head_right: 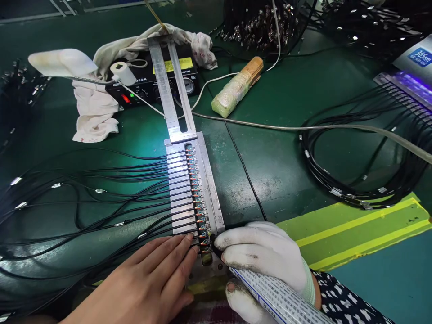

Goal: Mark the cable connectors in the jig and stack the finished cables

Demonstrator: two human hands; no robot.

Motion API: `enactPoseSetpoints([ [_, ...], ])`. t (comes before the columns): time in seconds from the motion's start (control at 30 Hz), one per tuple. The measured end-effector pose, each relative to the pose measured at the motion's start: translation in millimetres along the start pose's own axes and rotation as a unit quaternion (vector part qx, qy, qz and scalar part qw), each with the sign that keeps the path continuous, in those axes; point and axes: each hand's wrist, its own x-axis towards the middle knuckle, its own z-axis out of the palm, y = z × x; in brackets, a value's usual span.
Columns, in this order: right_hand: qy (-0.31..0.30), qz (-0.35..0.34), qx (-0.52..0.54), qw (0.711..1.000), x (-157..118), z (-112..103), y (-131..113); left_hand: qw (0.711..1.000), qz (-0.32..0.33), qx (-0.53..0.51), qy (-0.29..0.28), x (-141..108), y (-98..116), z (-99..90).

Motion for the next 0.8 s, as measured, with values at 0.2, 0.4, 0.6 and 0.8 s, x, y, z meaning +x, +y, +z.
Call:
enactPoseSetpoints([
  [0.2, -0.003, -0.002, -0.002, 1.0, 0.5, -0.5, 0.3, 1.0, -0.007, -0.01, 0.001, -0.6, 0.9, 0.7],
  [0.4, -0.01, -0.003, -0.009, 1.0, 1.4, -1.6, 0.9, 1.0, 0.0, -0.012, -0.005, 0.3, -1.0, 1.9],
  [0.6, -0.017, 0.001, 0.001, 1.0, -1.0, -1.0, 4.1, 1.0, -0.013, -0.013, 0.004, 0.7, 0.5, 3.9],
  [0.8, -0.016, 0.003, 0.01, 1.0, -0.8, -1.0, 4.9, 1.0, -0.014, -0.01, 0.014, 1.3, 1.1, 5.4],
])
